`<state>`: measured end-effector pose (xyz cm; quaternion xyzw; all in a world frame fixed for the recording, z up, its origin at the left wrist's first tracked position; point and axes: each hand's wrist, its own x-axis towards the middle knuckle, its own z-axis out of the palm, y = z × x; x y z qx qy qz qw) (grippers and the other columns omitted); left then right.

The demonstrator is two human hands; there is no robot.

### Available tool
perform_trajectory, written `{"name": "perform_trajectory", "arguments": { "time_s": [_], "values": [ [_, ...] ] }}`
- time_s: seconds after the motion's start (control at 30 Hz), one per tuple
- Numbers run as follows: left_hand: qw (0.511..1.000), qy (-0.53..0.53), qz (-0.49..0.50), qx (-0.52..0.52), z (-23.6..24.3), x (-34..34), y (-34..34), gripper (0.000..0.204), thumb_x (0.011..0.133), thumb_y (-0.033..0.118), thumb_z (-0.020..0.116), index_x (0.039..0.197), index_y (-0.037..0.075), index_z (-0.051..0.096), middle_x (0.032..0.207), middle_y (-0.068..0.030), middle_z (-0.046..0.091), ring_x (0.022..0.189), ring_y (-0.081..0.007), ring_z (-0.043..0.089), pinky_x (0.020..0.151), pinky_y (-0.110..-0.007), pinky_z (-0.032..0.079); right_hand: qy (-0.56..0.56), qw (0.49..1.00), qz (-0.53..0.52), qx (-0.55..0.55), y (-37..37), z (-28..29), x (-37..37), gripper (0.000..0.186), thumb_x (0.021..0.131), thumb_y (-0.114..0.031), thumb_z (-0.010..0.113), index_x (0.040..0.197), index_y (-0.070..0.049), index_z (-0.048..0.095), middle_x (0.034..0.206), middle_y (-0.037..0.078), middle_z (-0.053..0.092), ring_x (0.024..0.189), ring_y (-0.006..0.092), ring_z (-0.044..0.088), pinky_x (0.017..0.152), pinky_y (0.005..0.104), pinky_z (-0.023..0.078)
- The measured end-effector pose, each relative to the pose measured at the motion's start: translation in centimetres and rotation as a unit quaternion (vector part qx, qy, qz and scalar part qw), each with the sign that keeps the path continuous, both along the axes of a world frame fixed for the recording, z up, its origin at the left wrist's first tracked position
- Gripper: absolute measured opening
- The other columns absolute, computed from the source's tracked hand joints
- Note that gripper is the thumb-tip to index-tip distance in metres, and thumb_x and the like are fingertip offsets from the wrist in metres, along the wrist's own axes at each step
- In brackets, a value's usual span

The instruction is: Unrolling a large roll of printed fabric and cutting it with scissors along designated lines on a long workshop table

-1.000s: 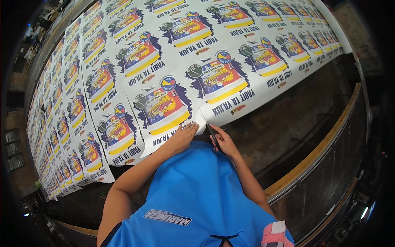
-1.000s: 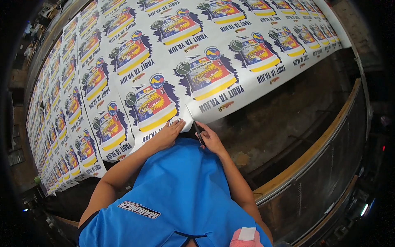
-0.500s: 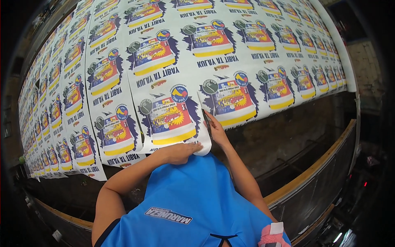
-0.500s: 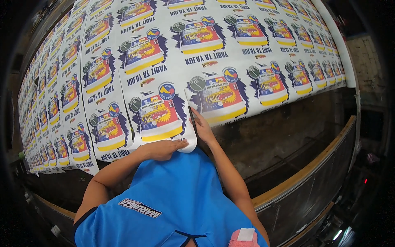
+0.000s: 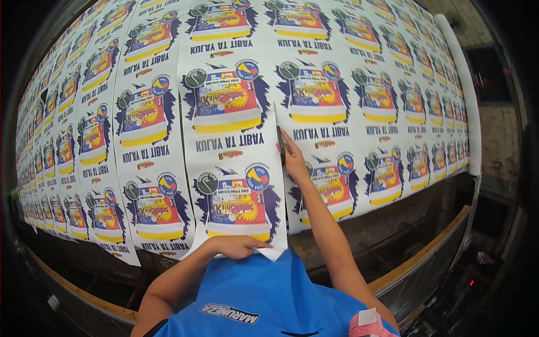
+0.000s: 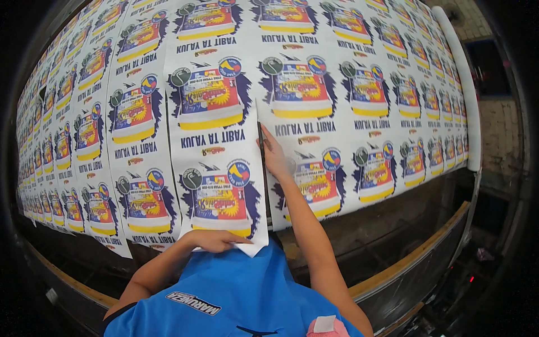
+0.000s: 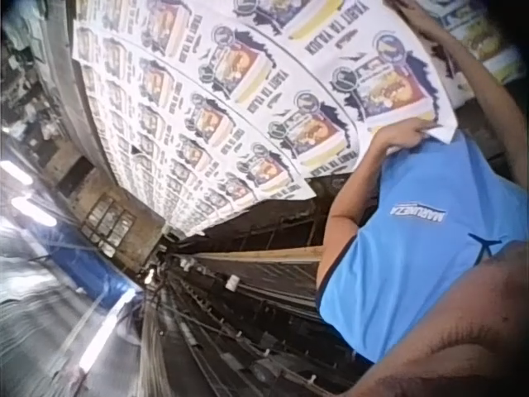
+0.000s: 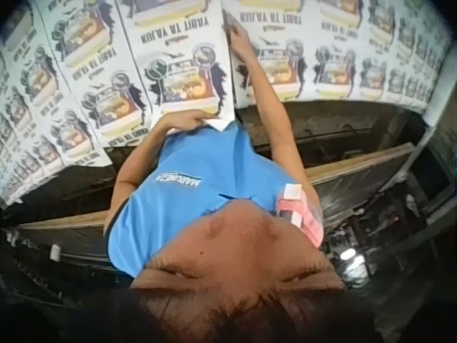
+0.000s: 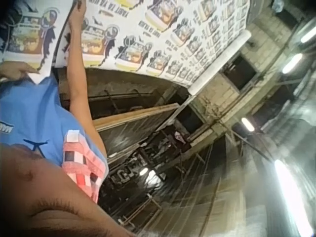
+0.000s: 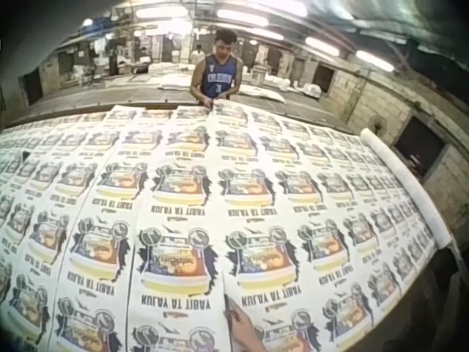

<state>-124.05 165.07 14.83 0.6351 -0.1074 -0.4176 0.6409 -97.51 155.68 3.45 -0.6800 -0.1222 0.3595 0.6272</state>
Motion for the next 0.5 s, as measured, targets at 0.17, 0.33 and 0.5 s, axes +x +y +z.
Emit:
{"name": "perform_trajectory", "arguments": {
  "time_s": [0.17, 0.33, 0.5],
  "values": [
    [0.979, 0.147, 0.039, -0.138, -1.7, -2.6, 6.2, 0.057, 0.094, 0.003, 0.053, 0.15, 0.006, 0.045, 0.153, -0.0141, 0.046, 0.141, -0.0244, 0.041, 0.118, -0.033, 0.026, 0.037, 0.999, 0.026, -0.028, 4.7, 1.1, 5.6, 0.052, 0.103, -0.022, 0.057, 0.153, -0.02, 0.042, 0.086, -0.003, 0.062, 0.065, 0.0036, 0.051, 0.062, 0.0189, 0.045],
    [0.928, 0.301, 0.065, -0.21, -4.2, -5.0, 8.5, 0.055, 0.091, 0.004, 0.055, 0.145, 0.001, 0.049, 0.147, -0.0111, 0.053, 0.135, -0.0198, 0.045, 0.114, -0.029, 0.028, 0.062, 0.997, 0.005, -0.042, 10.5, 1.4, 10.9, 0.052, 0.103, -0.026, 0.056, 0.153, -0.026, 0.041, 0.075, -0.002, 0.055, 0.056, 0.0086, 0.053, 0.047, 0.0257, 0.047],
    [0.886, 0.378, 0.136, -0.231, -5.3, -7.0, 8.4, 0.057, 0.09, 0.003, 0.057, 0.147, 0.002, 0.049, 0.145, -0.0096, 0.054, 0.133, -0.0169, 0.044, 0.114, -0.028, 0.027, 0.032, 0.999, 0.002, -0.03, 16.3, 0.2, 18.1, 0.051, 0.102, -0.028, 0.059, 0.151, -0.026, 0.044, 0.073, -0.002, 0.057, 0.054, 0.008, 0.054, 0.047, 0.0238, 0.046]
  ]
}}
